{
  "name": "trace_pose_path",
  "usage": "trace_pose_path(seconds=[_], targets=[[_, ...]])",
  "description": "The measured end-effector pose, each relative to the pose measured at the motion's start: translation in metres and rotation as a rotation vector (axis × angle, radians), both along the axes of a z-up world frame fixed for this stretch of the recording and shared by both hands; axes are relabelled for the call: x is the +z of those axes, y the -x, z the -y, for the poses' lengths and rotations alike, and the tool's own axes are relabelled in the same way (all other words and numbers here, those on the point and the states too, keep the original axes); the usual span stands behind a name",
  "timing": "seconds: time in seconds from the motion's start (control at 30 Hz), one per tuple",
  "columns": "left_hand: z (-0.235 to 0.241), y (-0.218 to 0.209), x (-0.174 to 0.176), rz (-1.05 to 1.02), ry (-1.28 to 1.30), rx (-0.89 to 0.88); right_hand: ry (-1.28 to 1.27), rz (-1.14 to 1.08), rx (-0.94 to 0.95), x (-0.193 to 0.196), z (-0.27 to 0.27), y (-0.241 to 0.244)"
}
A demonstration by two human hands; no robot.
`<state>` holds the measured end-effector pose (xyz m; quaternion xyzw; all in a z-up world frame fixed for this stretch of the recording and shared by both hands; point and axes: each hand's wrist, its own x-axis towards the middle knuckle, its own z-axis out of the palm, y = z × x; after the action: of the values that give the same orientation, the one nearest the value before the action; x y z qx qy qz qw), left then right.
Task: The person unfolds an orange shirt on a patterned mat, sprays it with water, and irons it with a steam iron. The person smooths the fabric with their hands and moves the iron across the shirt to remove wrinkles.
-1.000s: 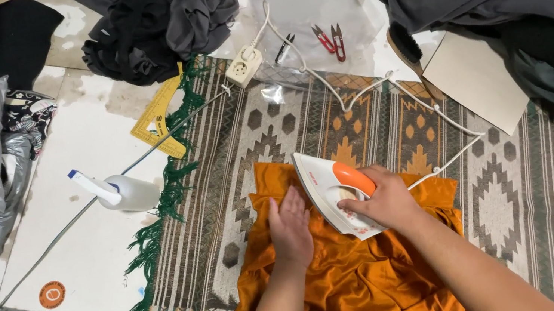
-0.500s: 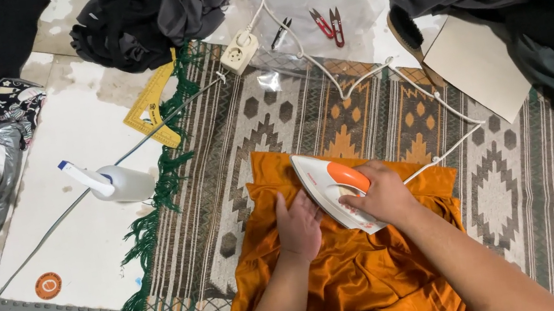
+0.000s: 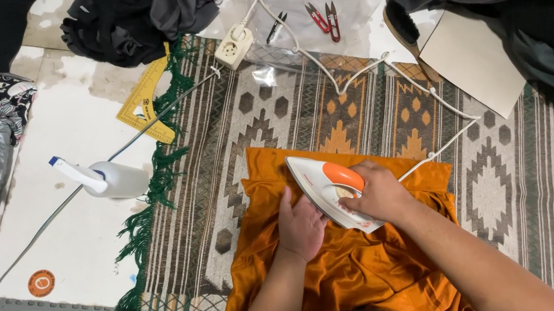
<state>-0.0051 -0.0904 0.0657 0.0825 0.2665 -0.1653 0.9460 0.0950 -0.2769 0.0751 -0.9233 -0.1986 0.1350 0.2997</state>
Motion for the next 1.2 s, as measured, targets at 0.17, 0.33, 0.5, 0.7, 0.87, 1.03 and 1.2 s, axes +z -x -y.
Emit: trace_pose_path(seconds=[0.17, 0.33, 0.5, 0.7, 0.87, 1.03, 1.2], targets=[[0.001, 0.001, -0.012, -0.011, 0.005, -0.001, 0.066, -0.058, -0.017, 0.005, -0.002, 0.002], [-0.004, 0.0, 0.021, -0.054, 0.004, -0.02, 0.12, -0.078, -0.022, 0.001, -0.004, 0.001], [0.003, 0.004, -0.072, -0.093, -0.016, -0.01, 0.149, -0.08, -0.006, 0.006, -0.012, 0.006], [-0.013, -0.001, -0.021, -0.116, -0.235, -0.075, 0.198, -0.101, -0.027, -0.002, -0.012, 0.006], [-0.024, -0.004, -0.039, -0.129, -0.322, -0.048, 0.196, -0.098, -0.063, -0.012, -0.008, 0.004], [-0.016, -0.008, -0.029, -0.156, -0.088, 0.035, 0.173, -0.082, -0.073, -0.009, -0.013, 0.003], [-0.018, -0.014, 0.012, -0.142, -0.051, 0.028, 0.187, -0.094, -0.052, 0.002, -0.015, 0.004]])
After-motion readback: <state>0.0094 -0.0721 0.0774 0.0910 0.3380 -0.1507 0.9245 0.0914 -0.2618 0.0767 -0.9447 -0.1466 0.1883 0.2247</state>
